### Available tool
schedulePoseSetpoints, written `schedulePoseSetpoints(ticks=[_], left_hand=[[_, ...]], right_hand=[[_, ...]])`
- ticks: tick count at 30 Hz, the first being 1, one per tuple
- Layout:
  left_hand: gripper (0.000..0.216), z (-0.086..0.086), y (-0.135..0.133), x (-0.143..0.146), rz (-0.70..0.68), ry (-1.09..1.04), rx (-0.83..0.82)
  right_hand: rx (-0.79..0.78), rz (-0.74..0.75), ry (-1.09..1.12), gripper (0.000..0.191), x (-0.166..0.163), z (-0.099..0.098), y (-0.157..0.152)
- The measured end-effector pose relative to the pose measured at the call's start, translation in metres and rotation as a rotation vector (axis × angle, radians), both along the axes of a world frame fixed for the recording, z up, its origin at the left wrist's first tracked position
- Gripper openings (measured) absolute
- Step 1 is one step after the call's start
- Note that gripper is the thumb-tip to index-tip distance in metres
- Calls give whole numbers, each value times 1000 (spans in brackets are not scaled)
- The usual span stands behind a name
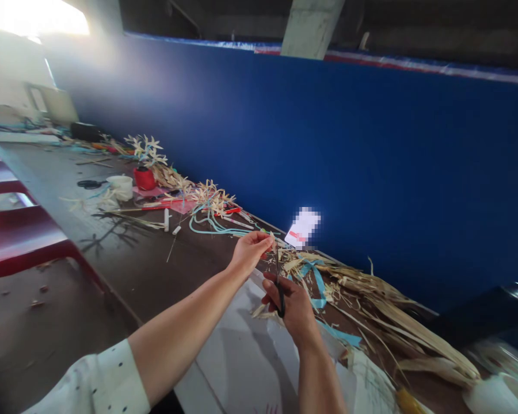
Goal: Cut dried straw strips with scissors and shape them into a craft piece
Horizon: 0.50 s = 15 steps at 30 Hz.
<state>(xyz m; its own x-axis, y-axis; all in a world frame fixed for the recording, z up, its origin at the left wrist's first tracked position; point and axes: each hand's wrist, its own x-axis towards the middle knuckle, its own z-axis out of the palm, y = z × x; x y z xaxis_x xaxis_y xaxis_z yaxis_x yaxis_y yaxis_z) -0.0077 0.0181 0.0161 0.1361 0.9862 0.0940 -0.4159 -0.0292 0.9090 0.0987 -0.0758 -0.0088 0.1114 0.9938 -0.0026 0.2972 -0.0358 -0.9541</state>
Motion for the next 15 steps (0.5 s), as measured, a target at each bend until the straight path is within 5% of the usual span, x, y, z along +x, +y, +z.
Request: schedulePoseSetpoints(ticks=[15], left_hand=[[23,-1,-1,1,56,-14,12]], right_hand=[[-31,-18,-1,53,-5,6,0]])
